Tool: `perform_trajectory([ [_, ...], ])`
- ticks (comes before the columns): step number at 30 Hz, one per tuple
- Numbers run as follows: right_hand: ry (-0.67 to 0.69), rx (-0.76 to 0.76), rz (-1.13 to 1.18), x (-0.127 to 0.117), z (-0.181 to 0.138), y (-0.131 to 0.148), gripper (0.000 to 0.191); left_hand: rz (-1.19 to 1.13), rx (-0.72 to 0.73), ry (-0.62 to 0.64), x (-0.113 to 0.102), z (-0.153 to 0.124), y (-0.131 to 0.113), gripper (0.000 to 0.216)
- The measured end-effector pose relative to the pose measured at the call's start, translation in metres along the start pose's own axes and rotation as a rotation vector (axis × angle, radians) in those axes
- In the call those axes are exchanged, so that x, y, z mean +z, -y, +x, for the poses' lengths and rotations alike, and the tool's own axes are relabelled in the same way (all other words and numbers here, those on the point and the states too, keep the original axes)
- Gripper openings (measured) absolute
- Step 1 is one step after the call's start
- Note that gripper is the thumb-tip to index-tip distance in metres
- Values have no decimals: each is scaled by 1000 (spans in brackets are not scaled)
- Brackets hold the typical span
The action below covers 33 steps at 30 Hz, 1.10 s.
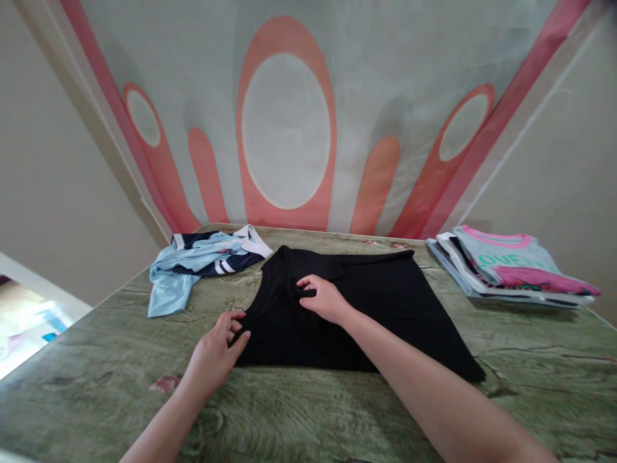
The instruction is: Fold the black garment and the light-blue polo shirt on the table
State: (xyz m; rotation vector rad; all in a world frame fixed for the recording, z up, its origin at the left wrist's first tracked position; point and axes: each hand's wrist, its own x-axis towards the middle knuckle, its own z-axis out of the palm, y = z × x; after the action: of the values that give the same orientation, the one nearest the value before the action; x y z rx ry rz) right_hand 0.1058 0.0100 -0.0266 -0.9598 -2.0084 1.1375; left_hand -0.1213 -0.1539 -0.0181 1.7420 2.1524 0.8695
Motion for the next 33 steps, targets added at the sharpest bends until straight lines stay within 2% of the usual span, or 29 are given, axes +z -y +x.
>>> perform_trajectory([
  [3, -92, -91, -60, -1, -4, -7, 33, 11, 3, -28, 2, 1, 2, 29],
  [7, -165, -49, -308, -4, -7, -13, 35, 133, 79, -57, -2, -3, 1, 25],
  [10, -162, -56, -390, -4, -7, -11, 34, 268, 187, -42, -13, -4, -14, 27],
  [13, -159, -43, -397, -4, -7, -8, 31, 273, 293, -10, -17, 11, -40, 31],
  [16, -162, -11, -363, -4, -6, -7, 29, 160, 330, 43, 2, 46, -62, 34],
  [18, -143, 13, -298, -5, -4, -6, 29, 147, 274, 41, 25, 73, -68, 37],
  [21, -77, 60, -192, -12, 2, -3, 28, 153, 195, 12, 56, 102, -63, 35],
  [23, -37, 80, -163, -21, 4, -2, 30, 153, 178, -27, 68, 108, -56, 34],
  [28, 7, 113, -31, -46, -8, -9, 37, 156, 187, -67, 71, 106, -46, 30],
  [33, 13, 2, 157, -50, -27, -23, 38, 103, 181, -50, 70, 107, -47, 24],
])
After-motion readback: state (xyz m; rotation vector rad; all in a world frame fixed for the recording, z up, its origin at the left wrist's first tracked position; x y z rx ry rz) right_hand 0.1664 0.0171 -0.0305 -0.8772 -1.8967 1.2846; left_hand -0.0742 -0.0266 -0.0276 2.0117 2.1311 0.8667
